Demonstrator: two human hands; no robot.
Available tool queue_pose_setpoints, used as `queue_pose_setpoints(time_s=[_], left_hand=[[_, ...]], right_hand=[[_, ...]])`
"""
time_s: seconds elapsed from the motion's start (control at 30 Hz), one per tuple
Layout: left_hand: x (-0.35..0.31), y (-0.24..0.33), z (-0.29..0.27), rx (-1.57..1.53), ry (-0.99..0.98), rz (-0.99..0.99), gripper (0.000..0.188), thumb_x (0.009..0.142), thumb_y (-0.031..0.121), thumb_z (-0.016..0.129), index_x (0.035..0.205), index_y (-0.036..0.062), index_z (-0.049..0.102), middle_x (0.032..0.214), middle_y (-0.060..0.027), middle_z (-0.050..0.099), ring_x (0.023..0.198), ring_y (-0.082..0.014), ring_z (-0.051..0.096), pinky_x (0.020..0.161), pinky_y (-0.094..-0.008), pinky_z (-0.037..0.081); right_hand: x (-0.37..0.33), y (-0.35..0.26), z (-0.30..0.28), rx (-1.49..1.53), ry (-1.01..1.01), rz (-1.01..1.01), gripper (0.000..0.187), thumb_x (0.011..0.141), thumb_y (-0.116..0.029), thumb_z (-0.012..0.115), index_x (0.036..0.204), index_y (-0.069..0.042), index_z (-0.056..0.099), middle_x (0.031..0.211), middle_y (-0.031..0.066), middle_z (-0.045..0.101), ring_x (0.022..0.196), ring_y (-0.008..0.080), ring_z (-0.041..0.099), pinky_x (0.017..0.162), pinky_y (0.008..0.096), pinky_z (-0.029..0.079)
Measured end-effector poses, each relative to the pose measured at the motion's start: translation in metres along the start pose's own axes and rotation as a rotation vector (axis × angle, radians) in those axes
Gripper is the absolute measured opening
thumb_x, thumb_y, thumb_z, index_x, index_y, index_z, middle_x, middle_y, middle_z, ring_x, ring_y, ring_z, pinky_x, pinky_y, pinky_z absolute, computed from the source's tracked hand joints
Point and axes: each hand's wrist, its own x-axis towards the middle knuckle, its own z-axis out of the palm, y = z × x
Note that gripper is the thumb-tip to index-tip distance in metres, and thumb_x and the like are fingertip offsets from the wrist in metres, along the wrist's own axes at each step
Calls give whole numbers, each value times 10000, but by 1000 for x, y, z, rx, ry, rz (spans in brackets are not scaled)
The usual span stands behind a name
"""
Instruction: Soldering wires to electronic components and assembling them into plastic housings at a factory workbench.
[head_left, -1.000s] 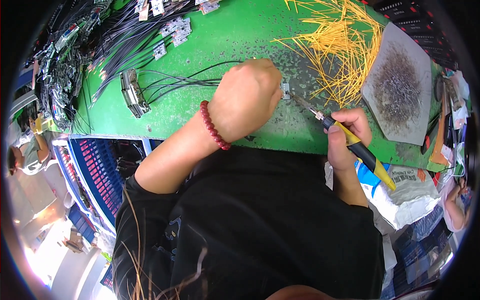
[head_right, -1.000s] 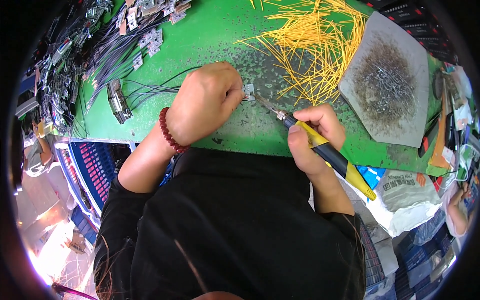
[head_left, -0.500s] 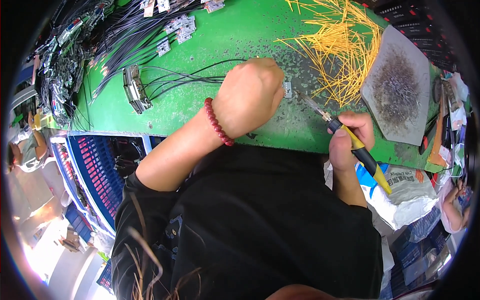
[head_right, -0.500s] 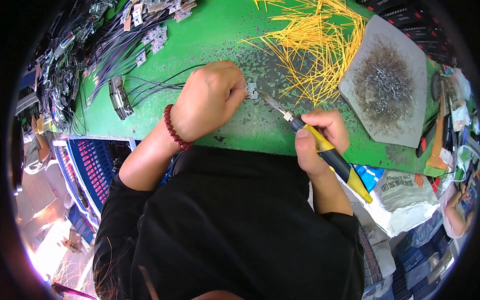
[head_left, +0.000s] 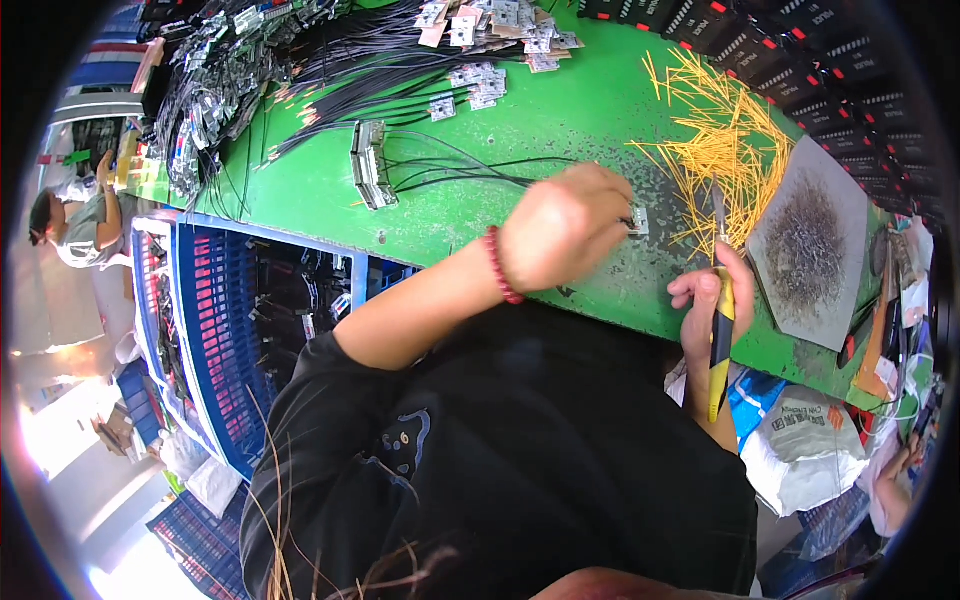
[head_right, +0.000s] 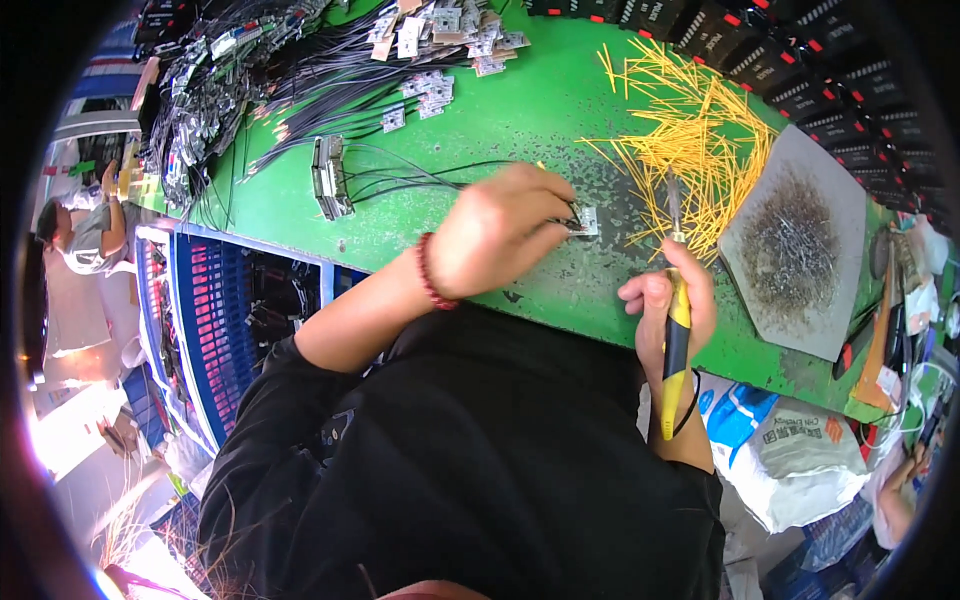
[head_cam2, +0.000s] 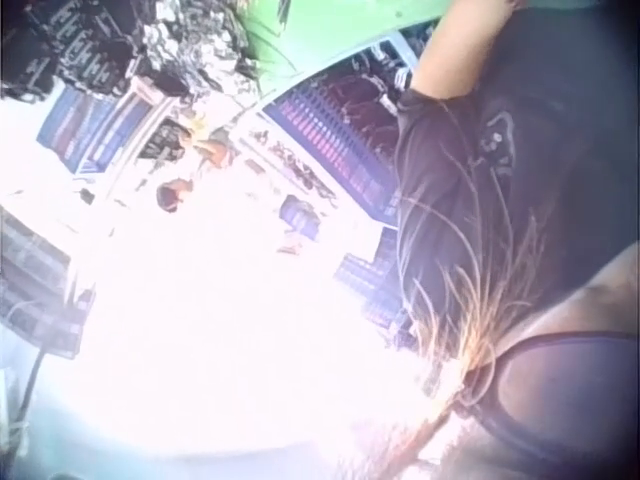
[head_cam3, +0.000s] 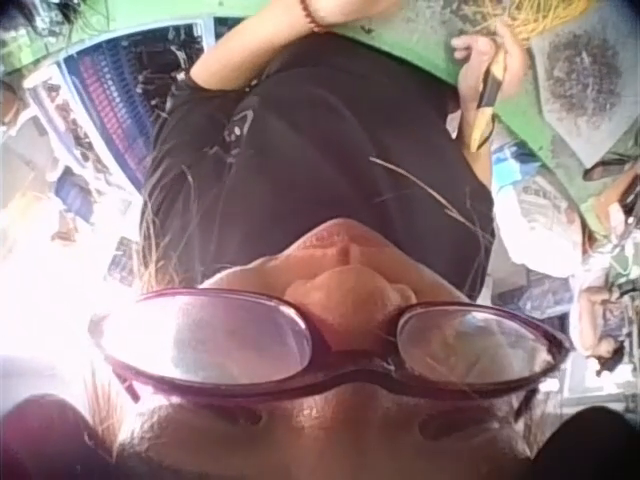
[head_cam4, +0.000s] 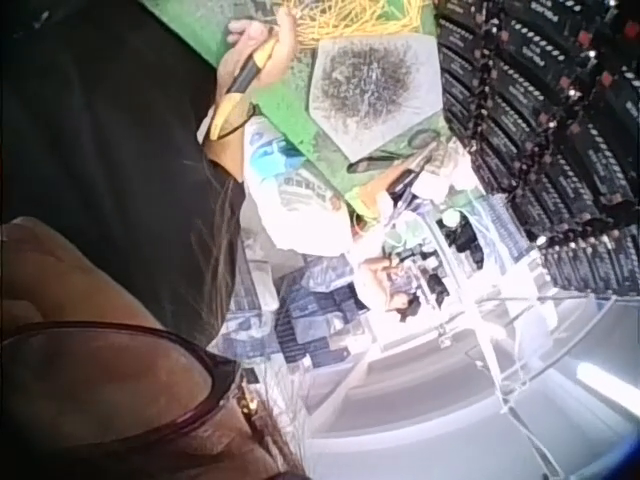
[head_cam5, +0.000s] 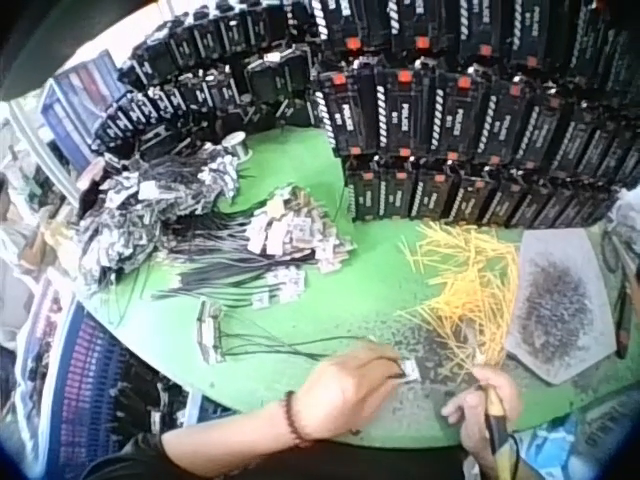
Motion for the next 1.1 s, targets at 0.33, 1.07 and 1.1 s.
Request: queue_pose_setpoints(time_s=[0.33,1.07,1.1], left_hand=[[13,-28,-92,258,4,-176,55,762,54,680,792,10,666,807,-127,661,755,-288,649,696,-361,523],[-60,-70,-164,790,-261,-207,91,802,129,638,804,75,564,752,-72,608,792,-275,592,752,-408,433],[-62,-74,-169,674,-210,-234,89,808,120,632,816,65,561,738,-78,607,762,-291,593,740,-411,439]], right_hand=[[18,-1,19,-291,-125,-255,242,865,52,628,1103,4,618,896,137,698,771,197,716,663,288,560],[43,-17,47,-691,-183,-577,259,773,1,700,1001,-119,683,628,46,580,536,211,550,514,338,416],[43,-16,47,-681,-181,-553,267,768,0,704,1004,-124,682,626,46,570,543,211,549,516,339,423]])
